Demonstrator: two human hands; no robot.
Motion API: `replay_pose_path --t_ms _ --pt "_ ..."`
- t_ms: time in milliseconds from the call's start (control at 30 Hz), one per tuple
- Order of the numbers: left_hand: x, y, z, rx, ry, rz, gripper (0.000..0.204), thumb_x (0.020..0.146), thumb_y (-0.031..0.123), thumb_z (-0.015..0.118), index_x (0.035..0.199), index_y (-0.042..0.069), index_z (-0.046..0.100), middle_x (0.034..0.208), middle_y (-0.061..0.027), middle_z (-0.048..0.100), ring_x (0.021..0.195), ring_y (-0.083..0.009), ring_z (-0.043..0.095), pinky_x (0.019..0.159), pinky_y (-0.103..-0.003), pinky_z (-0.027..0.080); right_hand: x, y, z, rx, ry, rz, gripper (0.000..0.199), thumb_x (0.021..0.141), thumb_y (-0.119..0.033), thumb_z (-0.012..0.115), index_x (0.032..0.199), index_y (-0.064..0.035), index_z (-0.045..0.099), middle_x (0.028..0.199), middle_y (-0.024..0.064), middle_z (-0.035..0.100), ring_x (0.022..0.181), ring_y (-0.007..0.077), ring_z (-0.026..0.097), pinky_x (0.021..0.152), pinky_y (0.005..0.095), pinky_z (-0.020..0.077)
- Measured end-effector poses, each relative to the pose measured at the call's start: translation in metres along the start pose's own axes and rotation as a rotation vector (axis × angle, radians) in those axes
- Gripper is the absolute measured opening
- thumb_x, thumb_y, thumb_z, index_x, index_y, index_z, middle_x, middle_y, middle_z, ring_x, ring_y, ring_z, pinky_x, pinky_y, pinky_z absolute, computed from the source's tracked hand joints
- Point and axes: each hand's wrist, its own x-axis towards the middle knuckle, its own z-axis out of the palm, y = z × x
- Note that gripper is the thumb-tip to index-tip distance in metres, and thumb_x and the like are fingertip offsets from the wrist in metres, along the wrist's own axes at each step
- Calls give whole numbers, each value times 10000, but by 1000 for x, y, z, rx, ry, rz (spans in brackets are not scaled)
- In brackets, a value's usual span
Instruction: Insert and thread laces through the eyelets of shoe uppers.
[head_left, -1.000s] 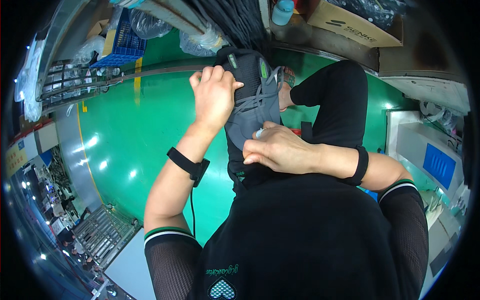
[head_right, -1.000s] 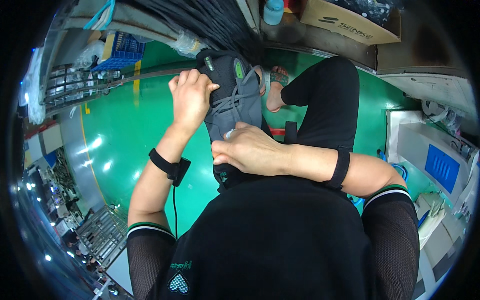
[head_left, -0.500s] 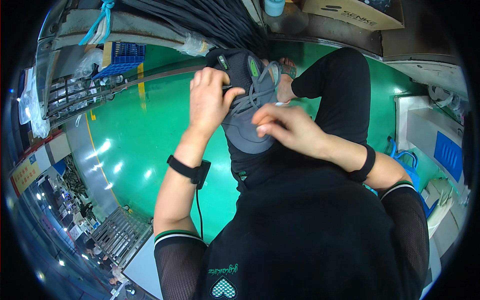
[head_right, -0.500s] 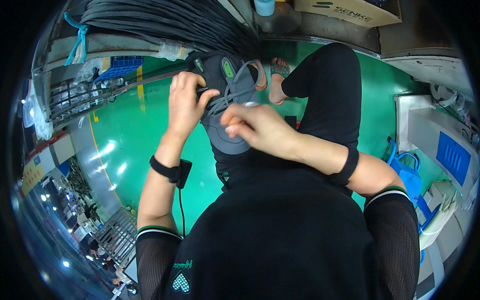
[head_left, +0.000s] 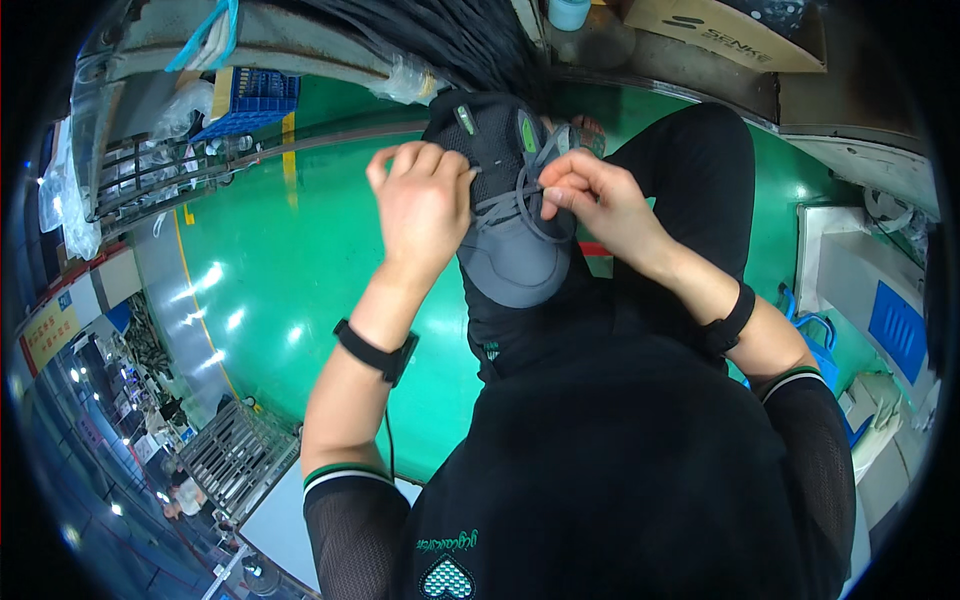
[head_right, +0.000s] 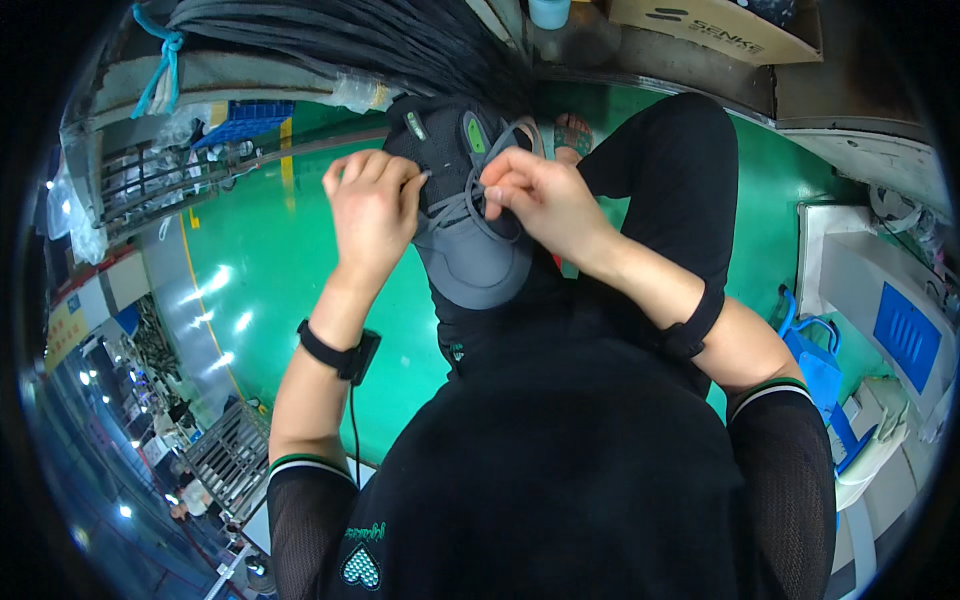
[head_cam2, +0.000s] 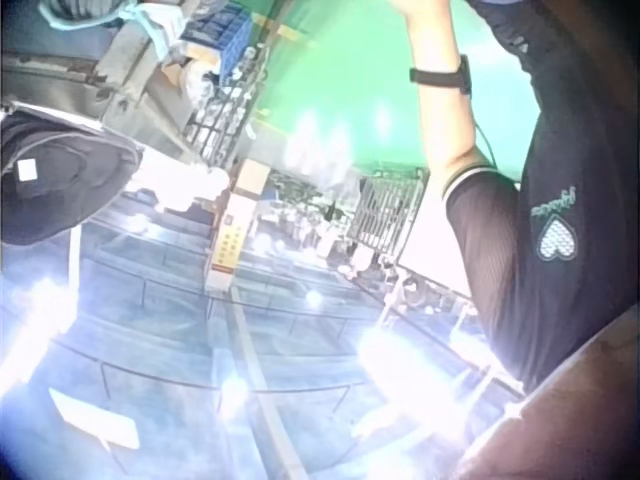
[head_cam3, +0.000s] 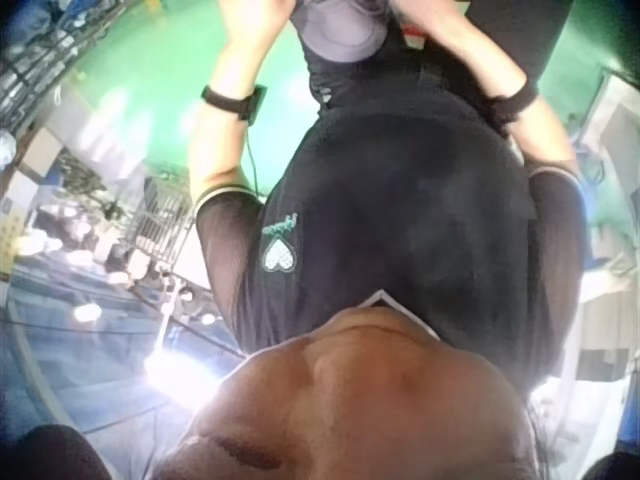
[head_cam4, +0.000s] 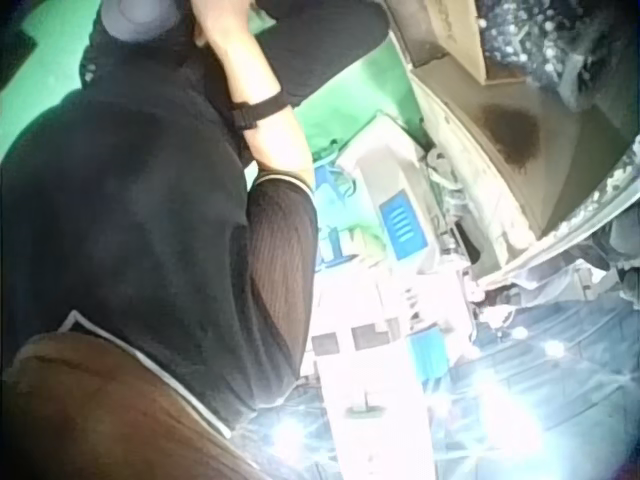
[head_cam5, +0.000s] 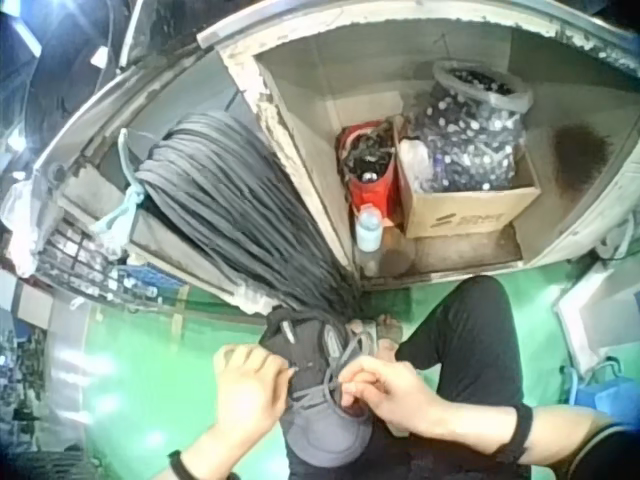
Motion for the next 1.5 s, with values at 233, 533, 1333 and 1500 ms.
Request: replay_pose_path --t_ms 233,533,1333,1500 --pt "20 16 -12 148 -191 33 118 751 121 676 840 70 618 825 -64 569 913 -252 553 824 -410 384 16 -13 -13 -55 68 -10 47 891 -57 597 890 -17 621 730 33 663 662 79 587 624 238 442" --pt "20 8 23 -274 35 -222 106 782 94 691 841 26 633 834 -51 579 792 -204 564 689 -330 428 51 -18 -3 -730 162 -613 41 791 -125 657 812 -94 641 820 36 562 851 234 541 725 369 416" --pt "-29 29 -5 104 73 -507 144 725 230 770 789 119 704 1301 -84 514 1324 -320 358 1059 -546 257 67 -17 33 -865 -50 -412 191 811 -94 624 988 -36 582 706 94 647 679 294 649 589 403 497" --pt "-27 30 30 -186 308 -692 94 727 133 776 764 96 698 1325 -127 495 1310 -355 350 1060 -486 283 68 -12 39 -903 65 -490 137 833 -149 643 933 -64 604 693 98 637 670 290 645 580 395 495"
